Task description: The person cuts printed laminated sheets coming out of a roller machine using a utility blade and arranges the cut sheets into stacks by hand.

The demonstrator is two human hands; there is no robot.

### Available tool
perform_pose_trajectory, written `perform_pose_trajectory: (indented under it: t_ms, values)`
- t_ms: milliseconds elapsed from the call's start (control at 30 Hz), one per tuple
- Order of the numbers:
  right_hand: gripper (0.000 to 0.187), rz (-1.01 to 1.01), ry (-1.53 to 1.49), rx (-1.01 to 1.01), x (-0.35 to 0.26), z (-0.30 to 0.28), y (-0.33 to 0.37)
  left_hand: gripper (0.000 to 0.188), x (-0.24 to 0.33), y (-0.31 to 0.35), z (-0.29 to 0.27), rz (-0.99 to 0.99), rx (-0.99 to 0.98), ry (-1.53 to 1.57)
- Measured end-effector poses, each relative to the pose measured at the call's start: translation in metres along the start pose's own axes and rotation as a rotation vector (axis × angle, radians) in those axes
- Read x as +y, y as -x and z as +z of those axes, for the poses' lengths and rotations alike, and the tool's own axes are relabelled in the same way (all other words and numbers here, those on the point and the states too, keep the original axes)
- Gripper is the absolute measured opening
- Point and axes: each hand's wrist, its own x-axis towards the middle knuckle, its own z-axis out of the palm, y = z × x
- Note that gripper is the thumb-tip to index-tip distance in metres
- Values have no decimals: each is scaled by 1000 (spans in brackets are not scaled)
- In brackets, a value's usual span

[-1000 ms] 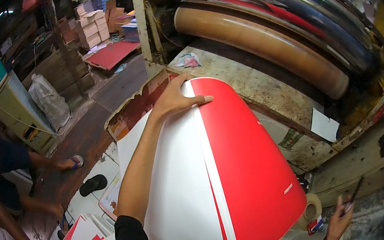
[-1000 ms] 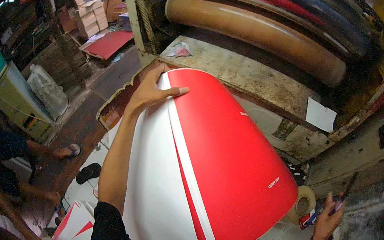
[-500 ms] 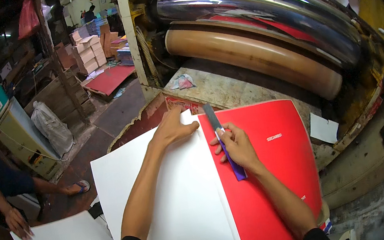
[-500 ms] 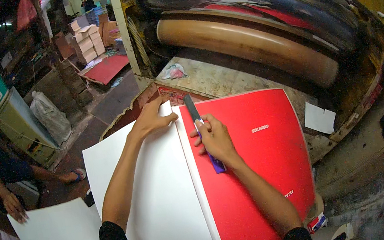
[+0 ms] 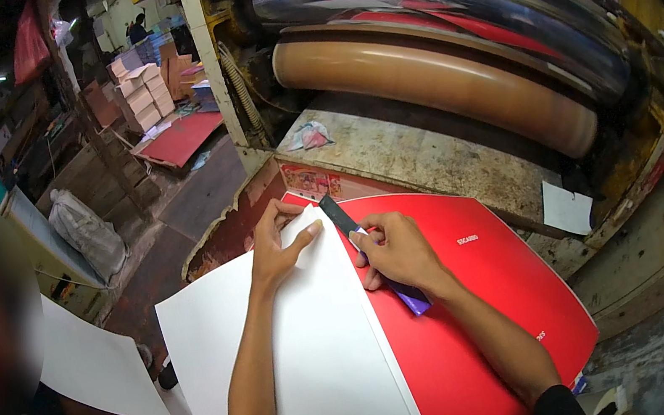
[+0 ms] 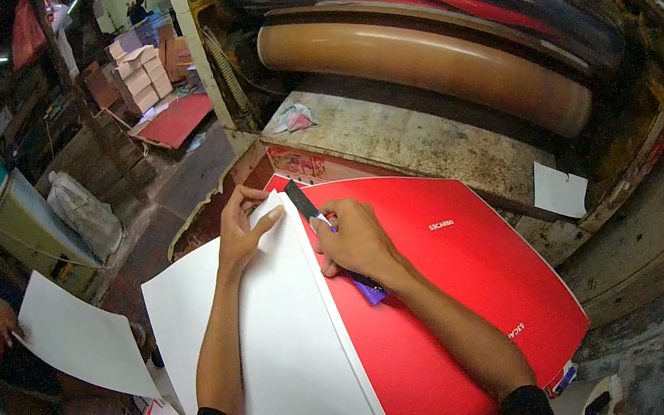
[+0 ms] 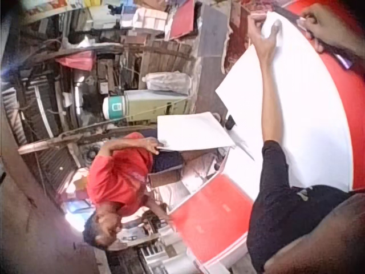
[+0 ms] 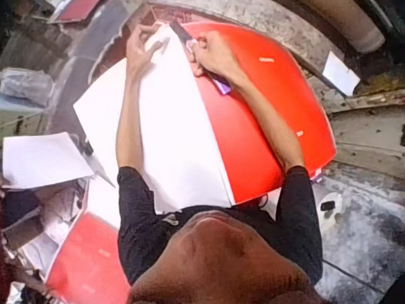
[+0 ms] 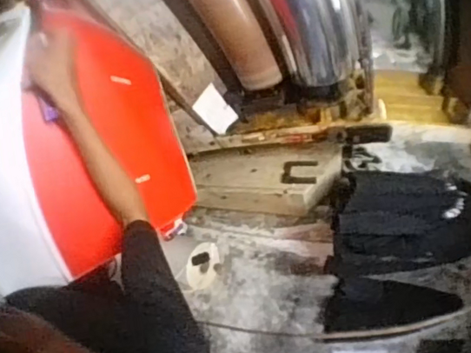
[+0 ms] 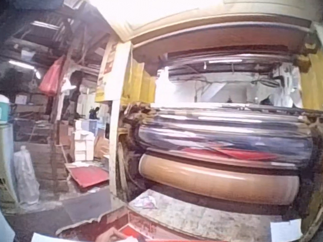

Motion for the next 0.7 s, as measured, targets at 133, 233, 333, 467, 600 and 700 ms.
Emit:
perform_pose_trajectory:
  t_ms: [133,233,333,467,600,700]
  values:
    - [25,22,33,-27,2,-1,-5,31,-5,3,5,-18,37,99]
    - [25,-13,0,-55,4,-3,-12,33,-10,-1,2,10,35,103]
    - [23,-54,17,-48,0,-3,-13,33,-13,0,3,1,36,112]
    - [21,6,65,-84,-10,-1,-17,33,-17,-1,3,23,34,91]
    - [21,-6,87,-51,-14,3,-22,34,-18,0,0,16,45,79]
    - [21,0,85,-54,-11,4,-24,34,-17,1,-1,14,40,74]
